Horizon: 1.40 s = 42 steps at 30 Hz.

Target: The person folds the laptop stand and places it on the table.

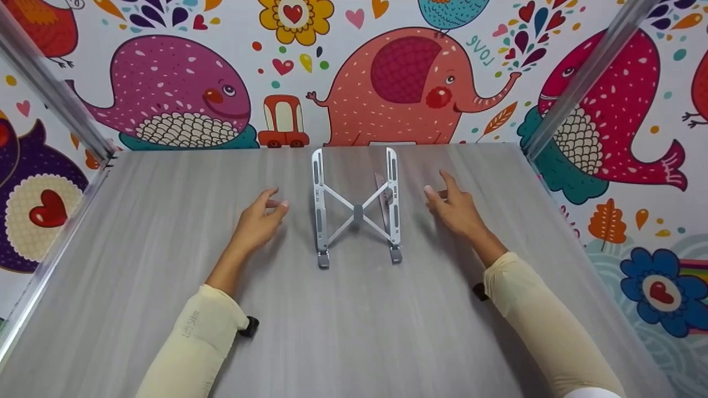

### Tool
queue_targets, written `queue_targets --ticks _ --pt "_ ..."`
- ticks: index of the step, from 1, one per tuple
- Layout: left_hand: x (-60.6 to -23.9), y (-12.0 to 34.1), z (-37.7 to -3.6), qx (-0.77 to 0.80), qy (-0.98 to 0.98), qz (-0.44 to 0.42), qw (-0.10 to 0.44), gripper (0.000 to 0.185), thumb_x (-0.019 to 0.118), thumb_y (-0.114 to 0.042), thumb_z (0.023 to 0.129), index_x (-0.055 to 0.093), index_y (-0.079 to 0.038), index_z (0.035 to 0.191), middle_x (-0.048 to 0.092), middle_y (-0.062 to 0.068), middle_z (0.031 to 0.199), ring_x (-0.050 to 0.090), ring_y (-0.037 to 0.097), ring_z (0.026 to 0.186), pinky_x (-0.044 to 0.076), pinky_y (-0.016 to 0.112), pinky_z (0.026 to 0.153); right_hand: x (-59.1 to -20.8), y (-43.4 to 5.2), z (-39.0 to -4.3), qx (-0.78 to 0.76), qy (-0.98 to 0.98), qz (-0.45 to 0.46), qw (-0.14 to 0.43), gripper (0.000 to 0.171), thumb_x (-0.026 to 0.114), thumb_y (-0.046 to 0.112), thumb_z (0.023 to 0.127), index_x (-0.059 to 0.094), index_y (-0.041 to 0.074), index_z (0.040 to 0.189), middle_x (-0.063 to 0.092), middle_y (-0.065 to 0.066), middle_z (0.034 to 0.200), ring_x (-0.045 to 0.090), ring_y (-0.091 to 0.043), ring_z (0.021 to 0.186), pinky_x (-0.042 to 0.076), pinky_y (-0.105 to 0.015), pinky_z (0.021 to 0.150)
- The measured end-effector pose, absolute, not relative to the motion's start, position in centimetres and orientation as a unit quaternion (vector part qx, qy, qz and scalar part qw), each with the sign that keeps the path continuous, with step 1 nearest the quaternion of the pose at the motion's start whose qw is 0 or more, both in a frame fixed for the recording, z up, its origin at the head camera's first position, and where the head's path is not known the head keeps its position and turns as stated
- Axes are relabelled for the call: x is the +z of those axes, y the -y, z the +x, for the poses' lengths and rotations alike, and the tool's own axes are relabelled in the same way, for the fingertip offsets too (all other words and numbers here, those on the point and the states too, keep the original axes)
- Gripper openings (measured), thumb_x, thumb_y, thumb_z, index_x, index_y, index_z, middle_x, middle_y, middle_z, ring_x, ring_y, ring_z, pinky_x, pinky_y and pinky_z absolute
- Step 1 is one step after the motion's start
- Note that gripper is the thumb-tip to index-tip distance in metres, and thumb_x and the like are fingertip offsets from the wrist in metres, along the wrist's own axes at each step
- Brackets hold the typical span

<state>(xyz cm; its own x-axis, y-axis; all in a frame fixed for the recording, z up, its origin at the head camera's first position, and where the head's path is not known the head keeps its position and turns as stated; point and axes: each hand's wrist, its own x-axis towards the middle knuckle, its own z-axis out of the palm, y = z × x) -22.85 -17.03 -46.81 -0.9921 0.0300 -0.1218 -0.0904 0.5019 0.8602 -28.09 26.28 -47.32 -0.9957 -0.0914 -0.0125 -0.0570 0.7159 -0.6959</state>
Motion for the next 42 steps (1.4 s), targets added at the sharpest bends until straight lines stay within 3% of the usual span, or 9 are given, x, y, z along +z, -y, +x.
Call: queue_targets --ticks 10,16,23,32,42 --pt "-47.0 14.4 -23.2 0.592 -0.8 -0.052 0.081 0.057 0.052 -0.036 0.107 0.036 -0.017 0.158 0.054 0.015 0.141 0.065 0.031 0.121 0.056 0.047 0.096 -47.5 -24.7 -28.0 -0.508 -0.856 -0.01 0.092 0.098 0.052 0.079 0.088 0.013 0.03 0.164 0.062 -0.014 0.14 0.072 -0.031 0.113 0.06 -0.047 0.089" --pt "-47.0 13.1 -23.4 0.635 -0.763 -0.073 0.101 0.055 0.05 -0.03 0.107 0.036 -0.015 0.158 0.056 0.018 0.143 0.064 0.034 0.121 0.058 0.047 0.094 -47.6 -24.1 -27.9 -0.544 -0.833 -0.02 0.102 0.089 0.052 0.072 0.093 0.018 0.029 0.163 0.064 -0.017 0.138 0.072 -0.032 0.111 0.06 -0.047 0.088" --pt "-47.0 11.8 -23.4 0.663 -0.736 -0.081 0.111 0.052 0.05 -0.03 0.108 0.038 -0.016 0.157 0.054 0.017 0.146 0.063 0.036 0.122 0.057 0.05 0.094 -47.6 -23.6 -27.7 -0.588 -0.801 -0.028 0.109 0.064 0.046 0.054 0.105 0.029 0.026 0.16 0.066 -0.018 0.133 0.072 -0.035 0.11 0.06 -0.049 0.088" --pt "-47.0 10.8 -23.5 0.669 -0.73 -0.088 0.107 0.047 0.049 -0.03 0.108 0.044 -0.019 0.153 0.059 0.014 0.139 0.065 0.03 0.116 0.057 0.049 0.091 -47.6 -22.6 -27.9 -0.609 -0.783 -0.031 0.123 0.064 0.04 0.062 0.103 0.034 0.028 0.158 0.069 -0.016 0.127 0.073 -0.032 0.106 0.06 -0.049 0.086" --pt "-47.0 10.0 -23.8 0.666 -0.73 -0.105 0.113 0.046 0.051 -0.032 0.107 0.046 -0.022 0.151 0.061 0.01 0.138 0.062 0.026 0.116 0.055 0.038 0.083 -47.9 -21.0 -28.4 -0.614 -0.779 -0.034 0.12 0.057 0.047 0.056 0.103 0.045 0.029 0.153 0.068 -0.019 0.122 0.073 -0.031 0.103 0.061 -0.048 0.086"
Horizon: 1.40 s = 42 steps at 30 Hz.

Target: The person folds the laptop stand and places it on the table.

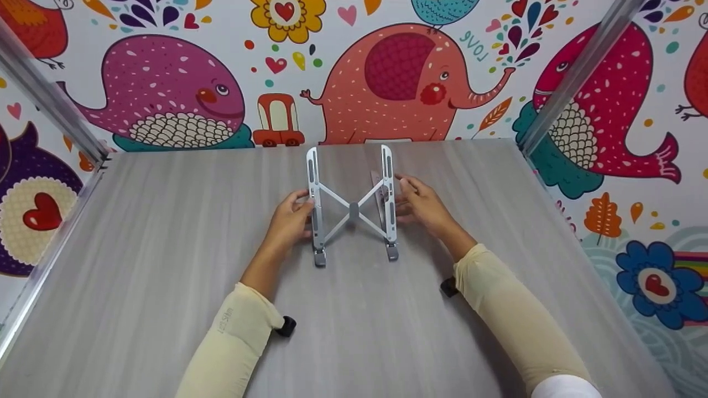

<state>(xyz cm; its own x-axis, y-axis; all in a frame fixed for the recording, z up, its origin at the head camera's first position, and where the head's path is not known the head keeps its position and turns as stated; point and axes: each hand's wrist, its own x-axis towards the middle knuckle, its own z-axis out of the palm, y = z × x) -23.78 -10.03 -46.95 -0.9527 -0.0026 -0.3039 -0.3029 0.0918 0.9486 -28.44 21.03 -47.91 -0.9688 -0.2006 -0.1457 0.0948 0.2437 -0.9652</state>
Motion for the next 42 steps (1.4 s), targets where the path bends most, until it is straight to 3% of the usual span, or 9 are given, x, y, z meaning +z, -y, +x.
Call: queue_targets --ticks 5,10,20,30,34,37,42 --pt "-46.9 9.8 -23.8 0.668 -0.729 -0.101 0.115 0.045 0.051 -0.03 0.108 0.045 -0.021 0.152 0.062 0.01 0.136 0.063 0.025 0.113 0.055 0.037 0.083 -48.0 -20.4 -28.8 -0.634 -0.763 -0.044 0.114 0.053 0.048 0.049 0.106 0.047 0.024 0.152 0.066 -0.027 0.122 0.073 -0.028 0.098 0.062 -0.047 0.081" --pt "-47.0 9.6 -23.9 0.688 -0.712 -0.086 0.11 0.044 0.048 -0.025 0.109 0.044 -0.015 0.151 0.063 0.019 0.135 0.068 0.034 0.114 0.057 0.039 0.083 -48.0 -19.9 -28.8 -0.66 -0.74 -0.051 0.12 0.048 0.051 0.039 0.107 0.047 0.019 0.15 0.065 -0.031 0.122 0.072 -0.033 0.097 0.061 -0.05 0.079" --pt "-47.2 9.4 -23.8 0.703 -0.701 -0.065 0.106 0.043 0.045 -0.013 0.109 0.041 -0.009 0.152 0.063 0.024 0.134 0.069 0.035 0.116 0.058 0.042 0.085 -48.0 -19.8 -28.5 -0.646 -0.751 -0.067 0.12 0.05 0.058 0.017 0.105 0.044 0.022 0.152 0.072 -0.018 0.115 0.071 -0.031 0.106 0.059 -0.049 0.091" --pt "-47.6 9.5 -23.9 0.69 -0.717 -0.058 0.078 0.044 0.048 -0.007 0.107 0.042 -0.008 0.151 0.064 0.029 0.128 0.072 0.038 0.11 0.06 0.035 0.073 -48.1 -20.0 -28.3 -0.602 -0.789 -0.071 0.099 0.056 0.063 0.014 0.102 0.043 0.026 0.153 0.075 -0.013 0.111 0.073 -0.026 0.096 0.061 -0.041 0.086" --pt "-47.6 9.6 -23.9 0.674 -0.734 -0.058 0.066 0.043 0.051 -0.005 0.105 0.048 -0.007 0.148 0.069 0.022 0.114 0.073 0.028 0.091 0.056 0.03 0.066 -48.3 -19.9 -28.3 -0.616 -0.778 -0.074 0.104 0.057 0.063 0.01 0.101 0.044 0.024 0.153 0.071 -0.022 0.114 0.072 -0.024 0.087 0.062 -0.04 0.077" --pt "-47.5 9.6 -23.9 0.662 -0.744 -0.062 0.059 0.041 0.054 -0.005 0.104 0.052 -0.008 0.145 0.07 0.013 0.1 0.063 0.017 0.078 0.051 0.028 0.06 -48.4 -19.8 -28.4 -0.631 -0.765 -0.075 0.107 0.058 0.063 0.005 0.1 0.043 0.021 0.153 0.067 -0.029 0.115 0.07 -0.021 0.083 0.062 -0.041 0.07" --pt "-47.6 9.7 -23.9 0.663 -0.743 -0.067 0.058 0.04 0.055 -0.004 0.103 0.055 -0.01 0.143 0.07 0.01 0.098 0.062 0.013 0.076 0.051 0.029 0.06 -48.6 -19.7 -28.4 -0.633 -0.764 -0.07 0.106 0.059 0.062 0.004 0.1 0.043 0.021 0.153 0.067 -0.027 0.113 0.069 -0.02 0.081 0.061 -0.039 0.067"
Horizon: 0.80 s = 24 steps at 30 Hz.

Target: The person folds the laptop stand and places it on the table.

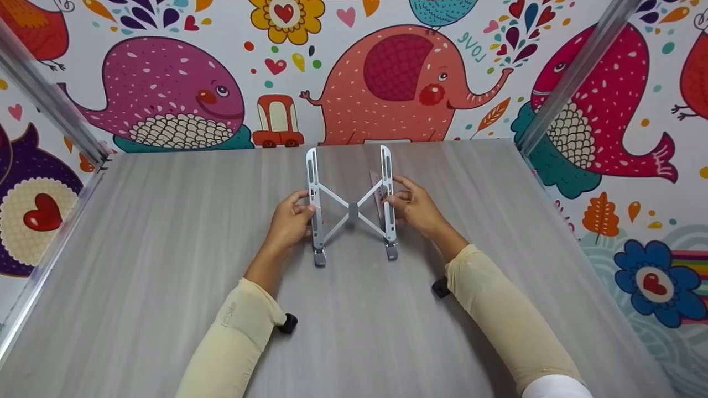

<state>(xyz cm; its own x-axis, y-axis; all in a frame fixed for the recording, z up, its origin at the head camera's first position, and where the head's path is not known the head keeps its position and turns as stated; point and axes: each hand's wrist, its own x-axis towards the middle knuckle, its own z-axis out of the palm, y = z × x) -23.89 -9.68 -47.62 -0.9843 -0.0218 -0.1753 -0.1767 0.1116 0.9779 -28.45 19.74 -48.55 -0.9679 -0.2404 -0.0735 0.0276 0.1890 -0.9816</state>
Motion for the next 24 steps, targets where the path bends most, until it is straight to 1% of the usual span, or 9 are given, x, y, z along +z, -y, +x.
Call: queue_targets --ticks 4,9,12,19,24 --pt "-47.78 9.61 -23.91 0.663 -0.744 -0.064 0.053 0.04 0.054 -0.004 0.103 0.055 -0.009 0.142 0.07 0.01 0.097 0.062 0.014 0.075 0.051 0.027 0.059 -48.6 -19.78 -28.46 -0.624 -0.771 -0.074 0.099 0.056 0.062 0.006 0.101 0.045 0.022 0.152 0.068 -0.02 0.108 0.068 -0.021 0.082 0.061 -0.039 0.067" --pt "-48.0 9.53 -23.92 0.653 -0.753 -0.067 0.043 0.039 0.055 -0.005 0.103 0.055 -0.011 0.142 0.068 0.009 0.094 0.059 0.015 0.074 0.049 0.026 0.058 -48.73 -19.77 -28.4 -0.613 -0.781 -0.082 0.087 0.053 0.062 0.007 0.101 0.047 0.021 0.15 0.068 -0.011 0.1 0.064 -0.02 0.081 0.06 -0.043 0.067" --pt "-48.11 9.47 -23.91 0.647 -0.758 -0.068 0.041 0.04 0.056 -0.006 0.103 0.055 -0.011 0.143 0.067 0.008 0.093 0.057 0.014 0.073 0.047 0.025 0.057 -48.92 -19.82 -28.47 -0.61 -0.784 -0.083 0.084 0.052 0.062 0.008 0.102 0.048 0.021 0.15 0.067 -0.01 0.098 0.064 -0.02 0.08 0.059 -0.045 0.066" --pt "-48.13 9.47 -23.89 0.644 -0.762 -0.058 0.026 0.039 0.057 -0.005 0.102 0.057 -0.009 0.141 0.065 0.007 0.087 0.053 0.015 0.065 0.043 0.024 0.052 -48.91 -19.8 -28.5 -0.612 -0.782 -0.086 0.084 0.051 0.062 0.009 0.102 0.048 0.02 0.149 0.067 -0.01 0.099 0.066 -0.02 0.081 0.06 -0.045 0.065" --pt "-48.09 9.49 -23.77 0.634 -0.771 -0.049 0.028 0.039 0.057 -0.005 0.102 0.056 -0.009 0.141 0.066 0.008 0.088 0.053 0.014 0.065 0.044 0.024 0.052 -48.98 -19.62 -28.5 -0.629 -0.768 -0.085 0.087 0.052 0.062 0.006 0.101 0.047 0.018 0.149 0.066 -0.008 0.094 0.066 -0.018 0.074 0.059 -0.039 0.057"
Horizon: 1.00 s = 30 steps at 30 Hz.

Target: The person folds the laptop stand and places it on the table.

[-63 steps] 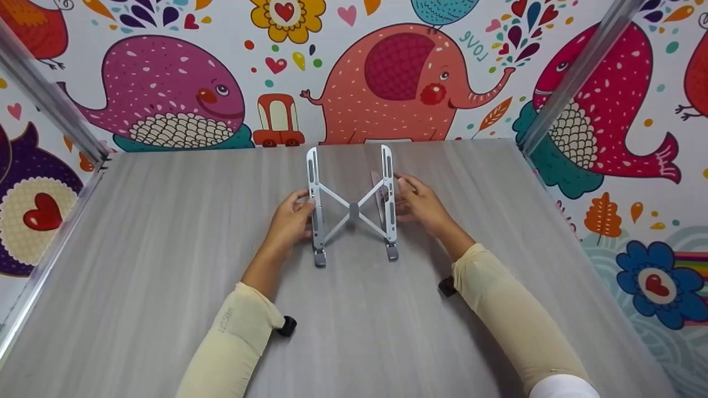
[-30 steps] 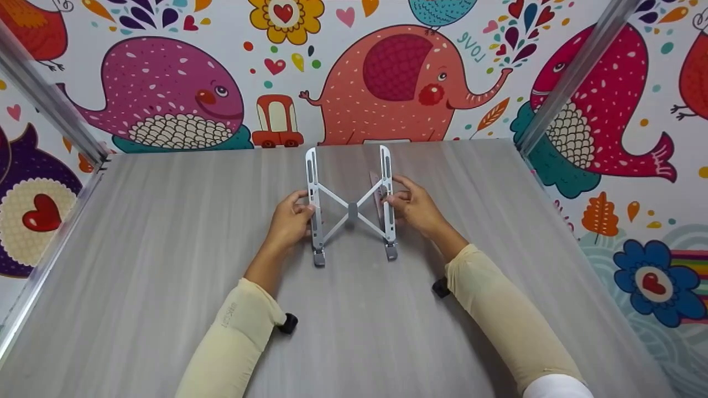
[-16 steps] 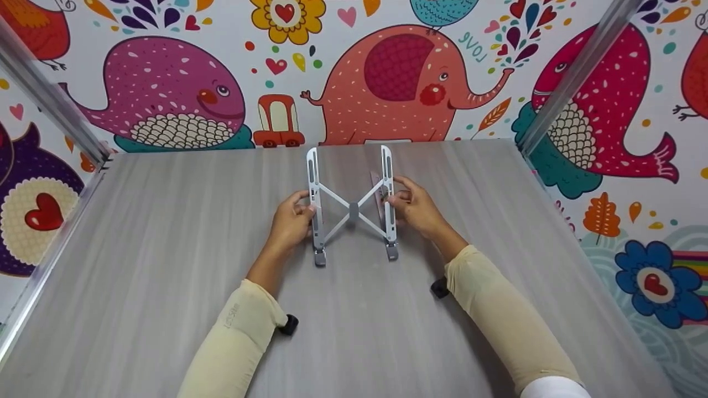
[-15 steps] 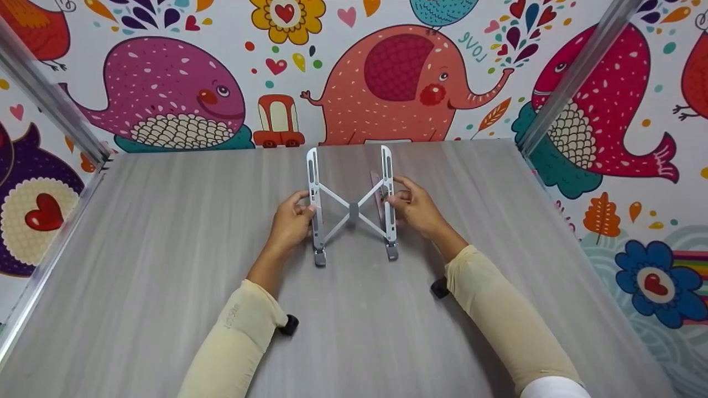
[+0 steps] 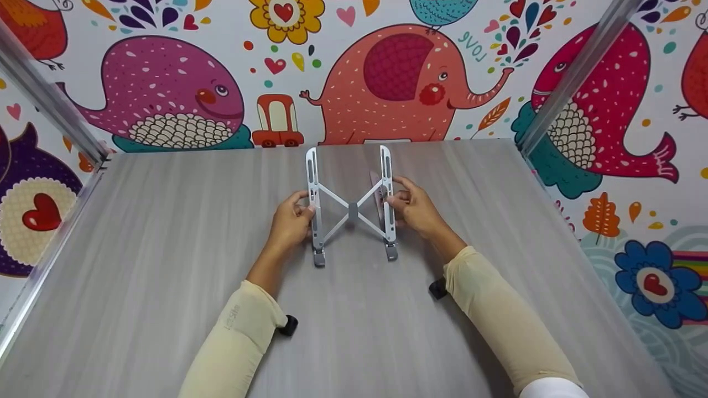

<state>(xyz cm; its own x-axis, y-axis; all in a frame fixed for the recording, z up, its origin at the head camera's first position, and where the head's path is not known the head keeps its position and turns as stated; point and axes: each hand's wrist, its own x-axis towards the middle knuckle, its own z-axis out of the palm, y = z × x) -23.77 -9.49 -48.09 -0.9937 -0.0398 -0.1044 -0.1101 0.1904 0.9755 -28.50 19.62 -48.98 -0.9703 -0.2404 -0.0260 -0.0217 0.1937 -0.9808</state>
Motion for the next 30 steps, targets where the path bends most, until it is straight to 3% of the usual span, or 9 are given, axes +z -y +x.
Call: queue_targets --ticks 5,17,30 --pt "-48.11 9.36 -23.76 0.622 -0.781 -0.049 0.023 0.038 0.058 -0.005 0.102 0.058 -0.01 0.14 0.067 0.007 0.085 0.052 0.012 0.062 0.043 0.023 0.051 -49.12 -19.62 -28.46 -0.637 -0.762 -0.082 0.087 0.048 0.061 0.005 0.101 0.05 0.015 0.147 0.064 -0.006 0.091 0.065 -0.018 0.072 0.057 -0.036 0.053" --pt "-48.06 9.5 -23.87 0.623 -0.781 -0.051 0.023 0.037 0.058 -0.007 0.102 0.058 -0.012 0.138 0.066 0.008 0.084 0.052 0.014 0.063 0.043 0.023 0.051 -49.19 -19.41 -28.64 -0.624 -0.772 -0.083 0.086 0.037 0.059 0.004 0.102 0.056 0.003 0.139 0.059 -0.006 0.091 0.062 -0.018 0.077 0.06 -0.04 0.059" --pt "-48.05 9.23 -23.82 0.601 -0.798 -0.041 0.019 0.038 0.056 -0.007 0.103 0.055 -0.009 0.142 0.07 0.012 0.088 0.053 0.012 0.062 0.044 0.024 0.053 -48.98 -19.17 -28.5 -0.648 -0.752 -0.077 0.094 0.033 0.059 0.002 0.101 0.059 0.005 0.134 0.059 -0.004 0.088 0.062 -0.016 0.072 0.057 -0.034 0.055"
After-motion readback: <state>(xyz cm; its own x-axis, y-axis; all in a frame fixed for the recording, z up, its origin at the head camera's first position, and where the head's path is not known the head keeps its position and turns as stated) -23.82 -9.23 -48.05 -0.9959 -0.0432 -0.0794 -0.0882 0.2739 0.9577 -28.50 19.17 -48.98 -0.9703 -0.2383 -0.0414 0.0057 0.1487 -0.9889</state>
